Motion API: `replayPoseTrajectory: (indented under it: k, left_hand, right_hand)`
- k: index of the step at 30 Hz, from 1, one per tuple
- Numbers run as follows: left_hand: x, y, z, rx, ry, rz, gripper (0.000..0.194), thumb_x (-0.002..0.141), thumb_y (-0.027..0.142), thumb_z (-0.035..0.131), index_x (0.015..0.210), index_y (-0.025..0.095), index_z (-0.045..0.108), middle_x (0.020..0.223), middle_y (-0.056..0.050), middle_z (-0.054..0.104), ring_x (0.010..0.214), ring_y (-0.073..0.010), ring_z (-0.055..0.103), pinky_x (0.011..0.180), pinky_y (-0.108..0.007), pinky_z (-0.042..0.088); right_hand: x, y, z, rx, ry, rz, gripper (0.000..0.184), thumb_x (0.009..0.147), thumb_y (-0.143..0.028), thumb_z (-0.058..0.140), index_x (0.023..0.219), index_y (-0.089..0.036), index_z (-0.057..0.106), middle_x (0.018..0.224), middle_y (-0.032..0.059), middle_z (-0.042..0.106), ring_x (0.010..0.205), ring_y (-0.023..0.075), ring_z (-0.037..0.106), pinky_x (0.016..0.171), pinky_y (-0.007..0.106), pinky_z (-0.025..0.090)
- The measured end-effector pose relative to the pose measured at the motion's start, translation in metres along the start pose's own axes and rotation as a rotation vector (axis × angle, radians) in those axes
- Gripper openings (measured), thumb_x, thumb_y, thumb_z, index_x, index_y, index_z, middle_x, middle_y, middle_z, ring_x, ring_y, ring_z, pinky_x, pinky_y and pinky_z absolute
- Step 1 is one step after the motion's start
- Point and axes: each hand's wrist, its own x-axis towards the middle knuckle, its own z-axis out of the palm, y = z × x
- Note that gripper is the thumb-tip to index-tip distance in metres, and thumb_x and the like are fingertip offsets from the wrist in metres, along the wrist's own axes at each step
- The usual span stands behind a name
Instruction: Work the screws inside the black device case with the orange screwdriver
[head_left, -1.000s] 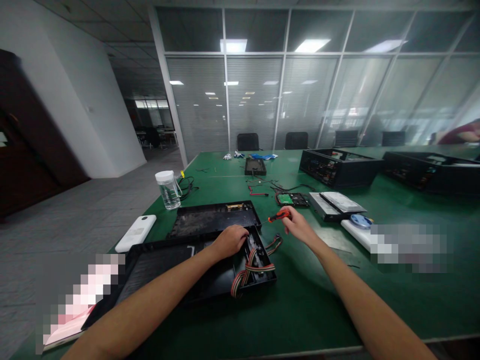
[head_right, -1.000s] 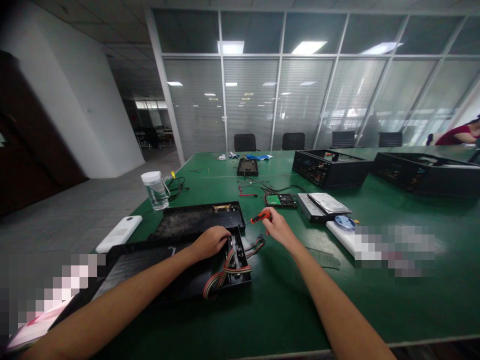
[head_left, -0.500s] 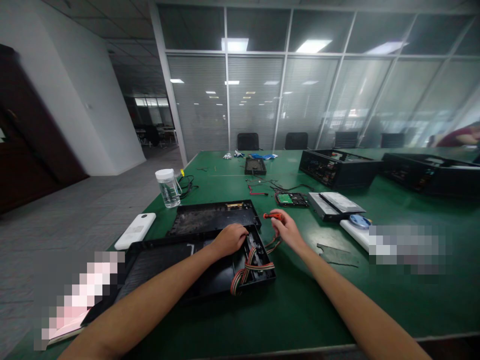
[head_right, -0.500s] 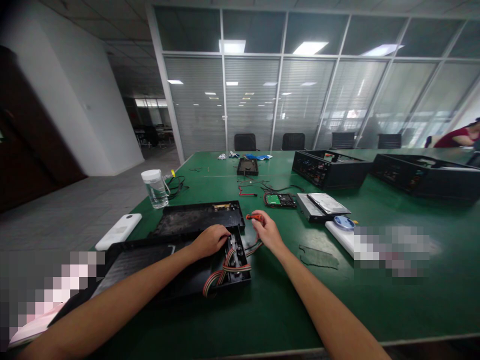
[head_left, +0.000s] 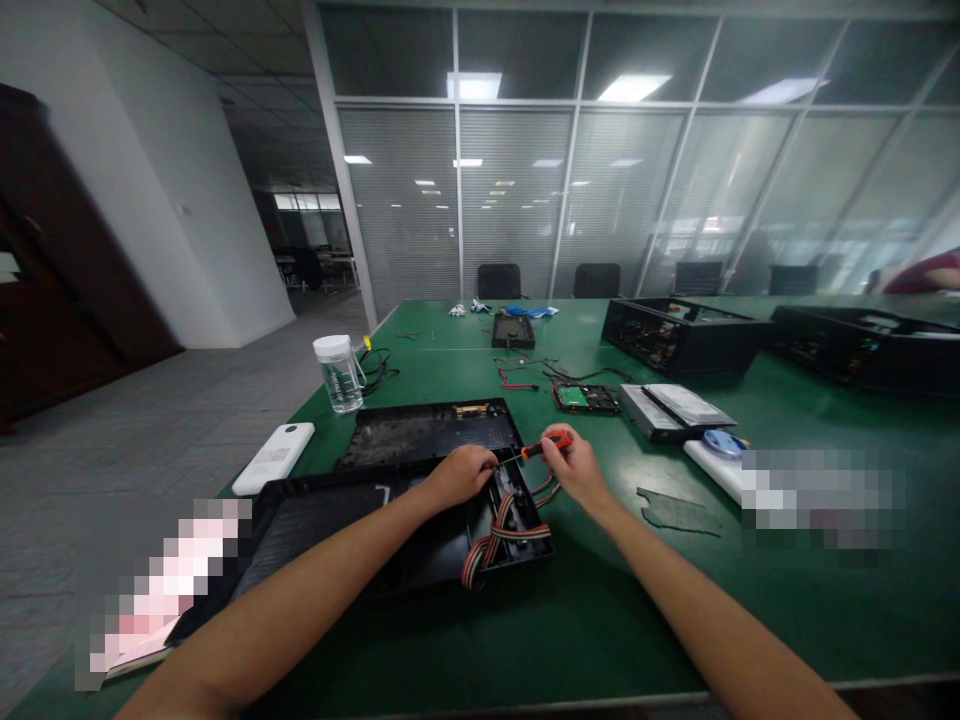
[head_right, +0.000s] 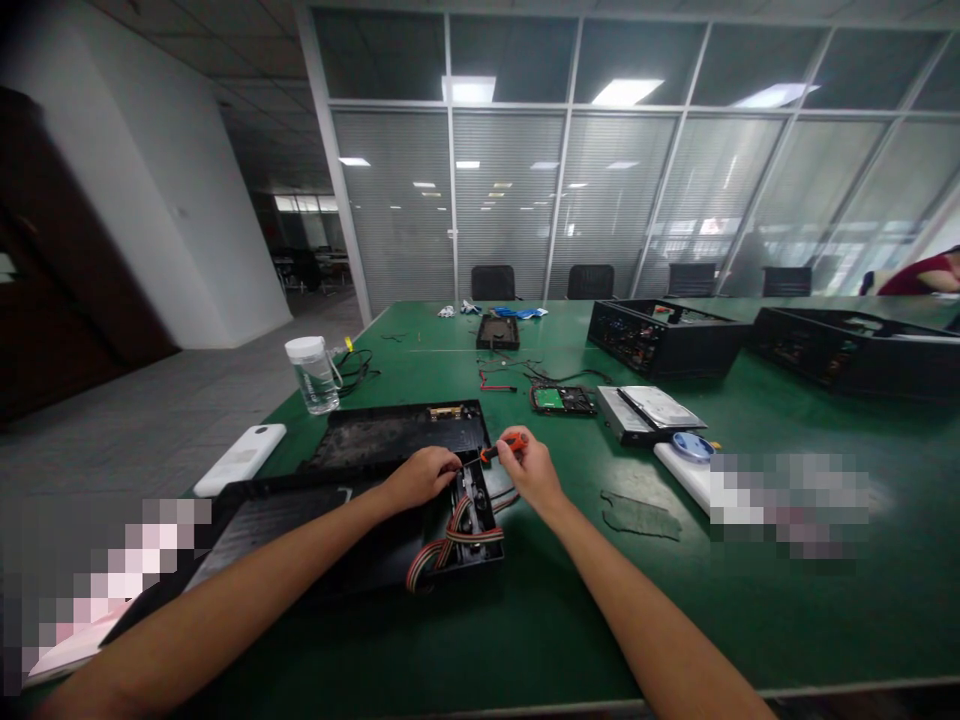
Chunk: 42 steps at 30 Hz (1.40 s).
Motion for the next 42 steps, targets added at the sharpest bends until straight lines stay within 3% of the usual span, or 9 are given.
replayPoseTrajectory:
  k: [9,21,36,42]
  left_hand:
    - [-0.001,-0.001,0.002,-0.005,0.02,0.014,0.015,0.08,0.014,0.052,0.092,0.016,0.062,0.087,-0.004,0.063,0.084,-0.0165,0.056,0.079,-0.025,0.042]
    - [-0.001,0.001,0.001,0.003,0.03,0.023,0.015,0.08,0.013,0.052,0.092,0.015,0.061,0.087,-0.004,0.063,0.083,-0.0164,0.056,0.079,-0.026,0.042]
    - [-0.002,-0.001,0.004,-0.013,0.03,0.015,0.017,0.08,0.013,0.052,0.092,0.016,0.063,0.089,-0.004,0.063,0.085,-0.0165,0.056,0.081,-0.026,0.042]
    - [-0.002,-0.002,0.006,-0.016,0.045,0.026,0.016,0.079,0.013,0.052,0.091,0.015,0.062,0.087,-0.004,0.063,0.084,-0.0167,0.056,0.081,-0.026,0.042]
  right_hand:
    - [0.0,-0.008,-0.005,-0.082,0.006,-0.082,0.021,0.082,-0.038,0.045,0.085,-0.018,0.052,0.069,0.0024,0.059,0.064,0.0143,0.056,0.058,0.023,0.042]
    - [0.0,-0.012,-0.007,-0.142,-0.008,-0.133,0.022,0.083,-0.038,0.043,0.082,-0.018,0.053,0.071,0.0019,0.059,0.062,0.0131,0.054,0.063,0.024,0.042]
    - [0.0,-0.01,-0.007,-0.131,0.011,-0.132,0.022,0.082,-0.038,0.045,0.082,-0.018,0.053,0.066,0.0002,0.057,0.055,0.0123,0.052,0.057,0.023,0.04]
    - [0.003,-0.033,-0.013,-0.301,-0.042,-0.154,0.028,0.081,-0.042,0.045,0.072,-0.019,0.056,0.065,0.0013,0.059,0.058,0.0127,0.053,0.058,0.022,0.038]
